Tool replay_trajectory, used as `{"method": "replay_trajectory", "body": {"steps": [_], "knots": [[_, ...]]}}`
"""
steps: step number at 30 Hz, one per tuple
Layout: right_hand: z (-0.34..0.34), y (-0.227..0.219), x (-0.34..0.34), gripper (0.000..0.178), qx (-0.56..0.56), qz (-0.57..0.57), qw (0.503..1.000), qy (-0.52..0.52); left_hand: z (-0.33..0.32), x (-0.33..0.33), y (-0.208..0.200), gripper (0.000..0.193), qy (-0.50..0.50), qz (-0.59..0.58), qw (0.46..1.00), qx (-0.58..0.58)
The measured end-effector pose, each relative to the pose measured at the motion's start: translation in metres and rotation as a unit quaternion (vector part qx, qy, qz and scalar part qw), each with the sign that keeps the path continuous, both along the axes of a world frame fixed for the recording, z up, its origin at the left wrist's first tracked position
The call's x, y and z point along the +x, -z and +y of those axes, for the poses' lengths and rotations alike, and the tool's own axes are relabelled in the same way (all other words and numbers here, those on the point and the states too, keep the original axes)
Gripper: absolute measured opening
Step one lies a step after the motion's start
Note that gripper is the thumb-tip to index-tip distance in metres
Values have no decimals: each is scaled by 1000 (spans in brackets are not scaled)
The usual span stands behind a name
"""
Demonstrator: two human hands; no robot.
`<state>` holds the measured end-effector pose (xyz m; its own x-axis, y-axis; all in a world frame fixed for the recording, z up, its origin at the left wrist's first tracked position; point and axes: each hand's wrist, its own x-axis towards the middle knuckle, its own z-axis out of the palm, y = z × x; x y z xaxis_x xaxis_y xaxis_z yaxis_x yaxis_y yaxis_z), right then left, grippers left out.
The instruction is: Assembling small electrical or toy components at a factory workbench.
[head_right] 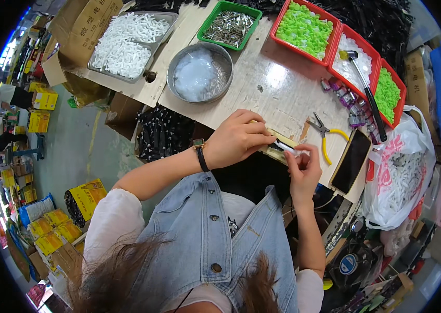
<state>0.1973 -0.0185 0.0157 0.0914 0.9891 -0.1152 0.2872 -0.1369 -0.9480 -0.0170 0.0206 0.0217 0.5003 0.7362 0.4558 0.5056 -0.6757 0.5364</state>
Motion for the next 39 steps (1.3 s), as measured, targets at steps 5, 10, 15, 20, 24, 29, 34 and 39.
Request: {"method": "replay_trajectory", "body": {"steps": [5,10,15,20,24,29,34,39], "knots": [[-12,5,-2,16,139,-166,976,15,0,0,3,22,5,17,1000,9],[-21,3,-14,19,240,-255,936,21,1,2,7,22,5,29,999,15],[-21,5,-19,21,236,-234,942,45,1,1,2,20,15,46,999,24],[-10,-9,-14,21,228,-211,950,12,6,3,-3,21,34,55,997,32],[-3,-12,-7,23,285,-272,918,-46,9,0,-6,21,47,67,996,28],[-4,-19,-6,33,270,-292,914,-75,11,2,-9,24,66,78,995,7],[-8,-19,-10,34,229,-254,939,-43,11,1,-11,27,82,104,991,2],[-10,-4,-7,32,252,-256,933,-38,12,4,-19,28,104,135,985,11]]}}
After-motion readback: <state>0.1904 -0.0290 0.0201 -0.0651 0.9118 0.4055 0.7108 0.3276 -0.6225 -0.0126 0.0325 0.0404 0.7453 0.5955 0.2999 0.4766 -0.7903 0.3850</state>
